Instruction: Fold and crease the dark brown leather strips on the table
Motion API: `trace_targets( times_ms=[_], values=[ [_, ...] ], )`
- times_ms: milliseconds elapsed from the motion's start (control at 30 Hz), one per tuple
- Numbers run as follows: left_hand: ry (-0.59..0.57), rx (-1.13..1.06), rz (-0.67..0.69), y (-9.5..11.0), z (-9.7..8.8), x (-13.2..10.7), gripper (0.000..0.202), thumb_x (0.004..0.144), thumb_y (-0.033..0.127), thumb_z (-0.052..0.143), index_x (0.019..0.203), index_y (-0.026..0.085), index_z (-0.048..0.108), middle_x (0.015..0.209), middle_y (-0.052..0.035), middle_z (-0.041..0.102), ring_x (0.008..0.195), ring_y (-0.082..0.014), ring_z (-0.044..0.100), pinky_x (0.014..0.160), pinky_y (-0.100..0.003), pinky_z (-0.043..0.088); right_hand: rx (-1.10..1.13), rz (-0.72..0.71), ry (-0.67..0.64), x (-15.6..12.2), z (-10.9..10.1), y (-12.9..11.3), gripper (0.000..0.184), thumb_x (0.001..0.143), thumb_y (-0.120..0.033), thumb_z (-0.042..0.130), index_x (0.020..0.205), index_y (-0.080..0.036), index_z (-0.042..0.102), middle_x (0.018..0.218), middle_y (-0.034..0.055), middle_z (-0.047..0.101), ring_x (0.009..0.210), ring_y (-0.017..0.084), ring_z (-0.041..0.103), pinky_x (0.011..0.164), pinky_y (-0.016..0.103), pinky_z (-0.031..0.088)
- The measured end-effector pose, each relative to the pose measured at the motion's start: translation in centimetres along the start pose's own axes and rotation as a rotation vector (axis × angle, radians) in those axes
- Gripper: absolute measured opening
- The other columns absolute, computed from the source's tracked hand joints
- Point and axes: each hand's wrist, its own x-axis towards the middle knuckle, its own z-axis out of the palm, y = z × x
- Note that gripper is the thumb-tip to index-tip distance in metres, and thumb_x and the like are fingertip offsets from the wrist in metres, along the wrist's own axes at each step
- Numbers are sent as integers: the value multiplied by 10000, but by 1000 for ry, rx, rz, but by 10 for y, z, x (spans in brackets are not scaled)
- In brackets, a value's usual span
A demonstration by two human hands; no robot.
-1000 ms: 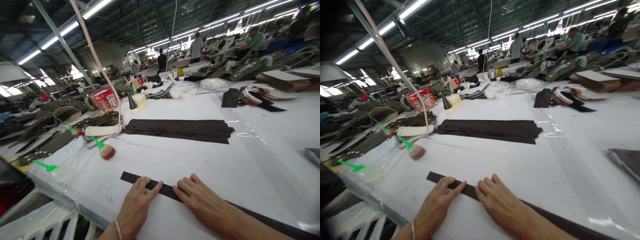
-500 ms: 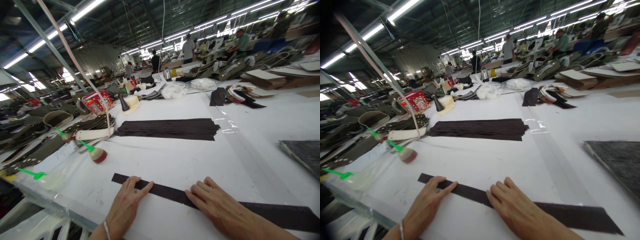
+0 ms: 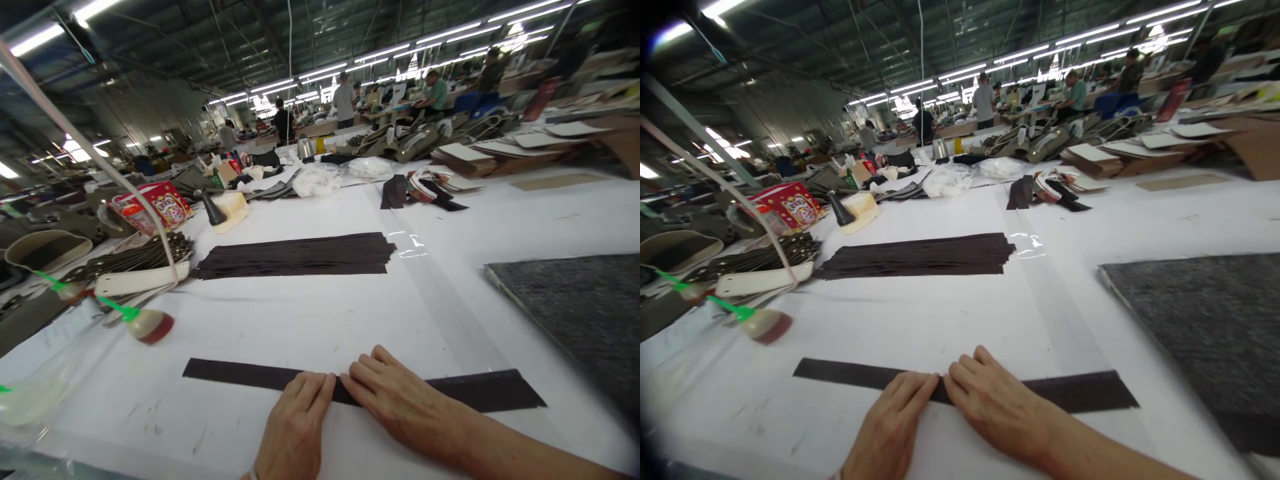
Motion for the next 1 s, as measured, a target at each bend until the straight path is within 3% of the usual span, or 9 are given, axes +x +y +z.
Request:
trace_targets(
  times_ms=[433,700,900,1000],
  values=[
    [-123,217,80,-5,1,1,733,740,-30,377,1425,229,374,1074,-100,569,969,-231,533,823,-346,547,-36,32,5,-52,-21,15,190,931,-65,412,1038,-98,566,827,43,500,720,174,416,740,341,338],
    [-132,310,144,-6,-3,4,759,732,-25,369,1425,284,371,1048,-86,573,947,-217,546,807,-316,537,-5,72,-35,-84,-31,22,195,942,-67,393,1023,-114,564,861,54,514,752,173,437,751,344,338],
    [-90,335,188,-19,-20,-1,691,748,-1,370,1374,278,454,1045,-79,591,940,-211,575,794,-319,544,-2,99,-45,-77,-33,14,195,928,-46,391,1007,-119,555,854,50,506,745,179,425,749,337,330],
    [-64,310,135,-18,-27,-1,594,784,23,388,1319,250,511,1131,-87,574,1008,-217,566,825,-327,540,-7,104,-38,-69,-32,10,168,896,-32,426,960,-126,549,838,46,501,728,184,413,750,339,328]
  ],
)
